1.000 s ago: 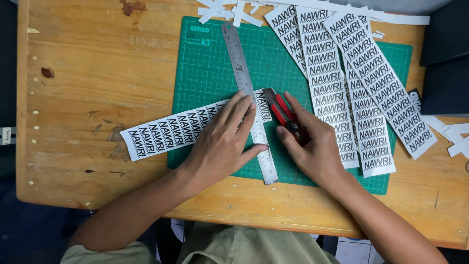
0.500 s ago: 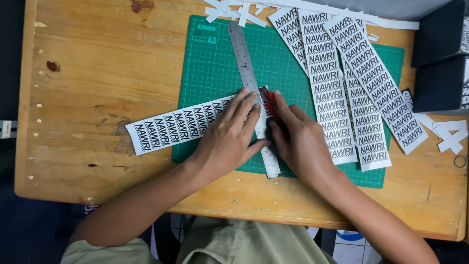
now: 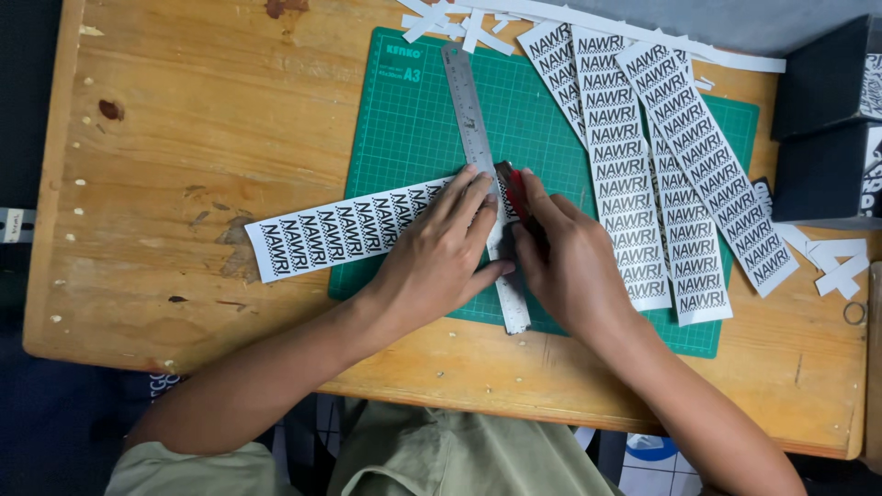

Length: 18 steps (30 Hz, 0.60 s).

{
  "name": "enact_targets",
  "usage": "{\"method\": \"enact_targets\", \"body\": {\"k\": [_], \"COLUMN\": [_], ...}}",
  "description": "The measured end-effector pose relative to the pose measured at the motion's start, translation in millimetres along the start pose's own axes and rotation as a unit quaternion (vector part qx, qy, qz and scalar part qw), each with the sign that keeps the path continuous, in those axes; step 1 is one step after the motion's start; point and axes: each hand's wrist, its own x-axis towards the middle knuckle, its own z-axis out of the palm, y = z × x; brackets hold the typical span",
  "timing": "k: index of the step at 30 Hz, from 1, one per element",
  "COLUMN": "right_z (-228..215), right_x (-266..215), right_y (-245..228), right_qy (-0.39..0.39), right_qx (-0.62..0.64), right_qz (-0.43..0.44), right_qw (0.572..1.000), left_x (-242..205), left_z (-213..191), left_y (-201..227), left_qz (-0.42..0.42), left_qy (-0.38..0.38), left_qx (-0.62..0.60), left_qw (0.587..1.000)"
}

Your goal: The person uses a metal ruler and a red utility knife to cut a sheet of white paper printed with repeated text into narrow strips on a green cutting mat. The person repeatedly aligns the ruler, cuts along its edge, and moves the cut strips aside.

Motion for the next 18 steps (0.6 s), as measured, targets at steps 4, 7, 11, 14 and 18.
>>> {"method": "enact_targets", "body": {"k": [4,7,11,14,18], "right_z": [-4,-6,-6,-8,-8], "right_x": [3,3,2,5,8], "right_y": [-3,-10,-19,-23,-19], "right_qy": [-0.001,-0.004,-0.027,-0.030,-0.038], "right_qx": [0.011,-0.021,-0.093,-0.117,-0.140], "right_qz": [0.004,-0.006,-0.026,-0.031,-0.025], "right_qw": [1.000,1.000,0.995,0.992,0.989], "left_x": [0,0,3,3,3], "left_z": [1,0,-5,-5,-5], "left_y": [-1,0,1,0,0], "left_qz": [0.001,0.000,0.003,0.005,0.000], "left_qy": [-0.001,-0.005,-0.019,-0.027,-0.032], "left_qx": [-0.004,-0.003,0.014,0.020,0.016], "left_qw": [1.000,1.000,1.000,0.999,0.999]}}
